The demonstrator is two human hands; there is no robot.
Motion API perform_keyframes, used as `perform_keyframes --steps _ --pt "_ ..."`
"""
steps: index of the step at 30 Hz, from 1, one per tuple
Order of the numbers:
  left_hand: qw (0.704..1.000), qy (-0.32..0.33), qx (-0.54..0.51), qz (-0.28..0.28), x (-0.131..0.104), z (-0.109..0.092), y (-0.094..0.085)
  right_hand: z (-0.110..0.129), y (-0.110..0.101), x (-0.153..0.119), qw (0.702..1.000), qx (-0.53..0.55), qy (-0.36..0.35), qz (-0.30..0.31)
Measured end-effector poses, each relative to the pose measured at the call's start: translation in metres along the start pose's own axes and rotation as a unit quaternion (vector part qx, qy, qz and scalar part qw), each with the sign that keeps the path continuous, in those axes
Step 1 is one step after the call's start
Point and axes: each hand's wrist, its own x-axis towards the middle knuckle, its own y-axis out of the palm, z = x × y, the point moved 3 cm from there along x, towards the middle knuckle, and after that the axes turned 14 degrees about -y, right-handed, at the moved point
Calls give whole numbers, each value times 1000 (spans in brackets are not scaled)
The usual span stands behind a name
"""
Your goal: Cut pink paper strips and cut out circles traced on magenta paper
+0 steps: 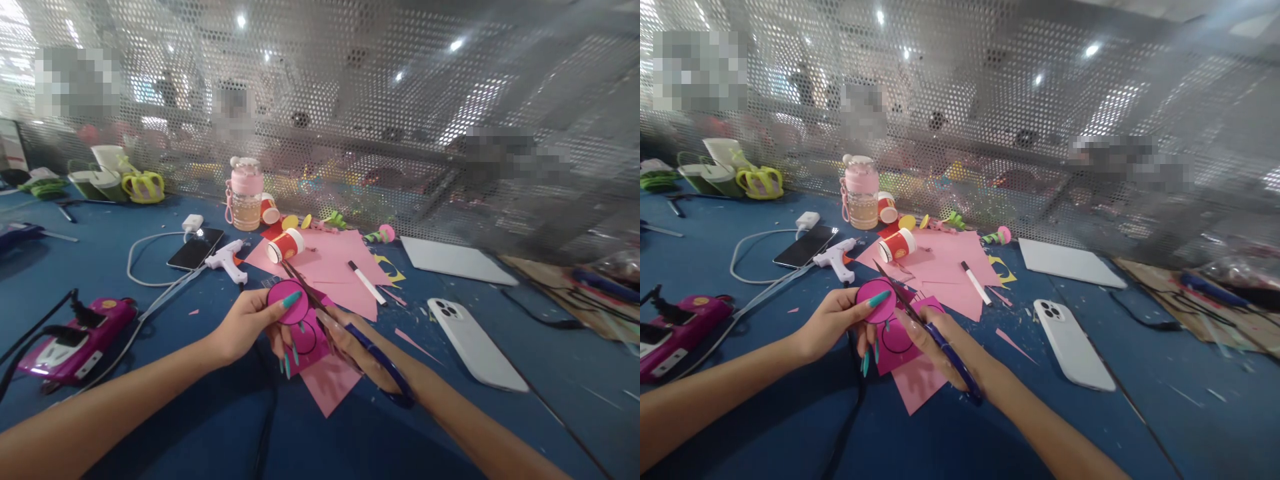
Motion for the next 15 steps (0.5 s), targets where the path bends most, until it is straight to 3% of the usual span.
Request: perform_keyframes --steps 15 --pt "999 -21 -2 47 1 1 -2 5 1 2 999 25 45 5"
